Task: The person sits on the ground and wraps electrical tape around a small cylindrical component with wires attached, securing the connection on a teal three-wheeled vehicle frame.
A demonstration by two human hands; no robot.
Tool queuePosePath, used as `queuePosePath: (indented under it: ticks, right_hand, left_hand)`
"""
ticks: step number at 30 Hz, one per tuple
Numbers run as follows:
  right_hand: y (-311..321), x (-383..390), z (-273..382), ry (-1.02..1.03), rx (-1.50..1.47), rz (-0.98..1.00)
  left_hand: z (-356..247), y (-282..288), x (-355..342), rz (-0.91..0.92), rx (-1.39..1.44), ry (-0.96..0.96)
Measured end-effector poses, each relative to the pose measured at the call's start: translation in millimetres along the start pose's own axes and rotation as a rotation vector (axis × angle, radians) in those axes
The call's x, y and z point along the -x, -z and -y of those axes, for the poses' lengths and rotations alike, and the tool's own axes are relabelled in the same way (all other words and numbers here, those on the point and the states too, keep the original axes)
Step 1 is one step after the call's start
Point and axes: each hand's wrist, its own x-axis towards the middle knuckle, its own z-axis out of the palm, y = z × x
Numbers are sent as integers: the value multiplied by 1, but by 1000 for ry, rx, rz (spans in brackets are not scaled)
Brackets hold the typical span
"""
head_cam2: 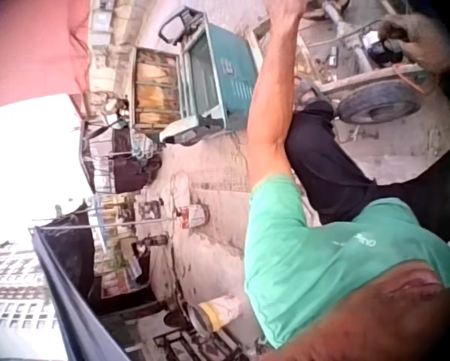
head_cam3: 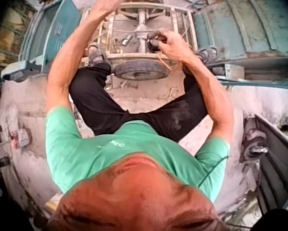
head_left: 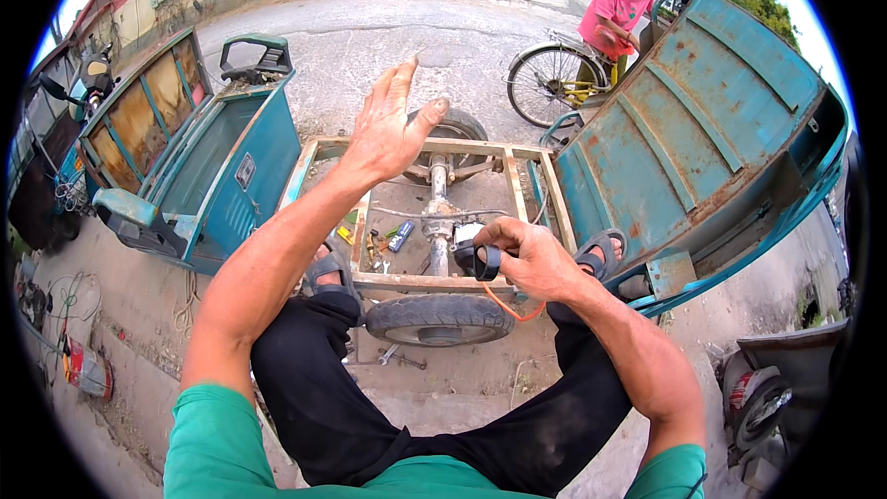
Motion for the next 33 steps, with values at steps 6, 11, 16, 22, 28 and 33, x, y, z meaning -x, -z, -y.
queuePosePath:
  ticks: [6, 11, 16, 22, 28, 33]
  right_hand:
    - [-2, 0, 0, 76, -22, 27]
    - [0, -1, 7, 44, 47, 71]
    - [-7, -1, 10, 107, 70, 84]
    - [-5, 1, 8, 68, 118, 191]
    - [-4, 2, 6, 103, 124, 185]
    - [4, 8, 14, 110, 90, 181]
  left_hand:
    - [34, 18, -19, 42, 619, 569]
    - [67, -14, 32, 290, 253, 348]
    - [74, -26, 90, 1254, -16, 134]
    - [45, -27, 83, 1000, -5, 20]
    - [-1, -10, 40, 378, -302, -346]
    - [-12, 2, -18, 70, -431, -414]
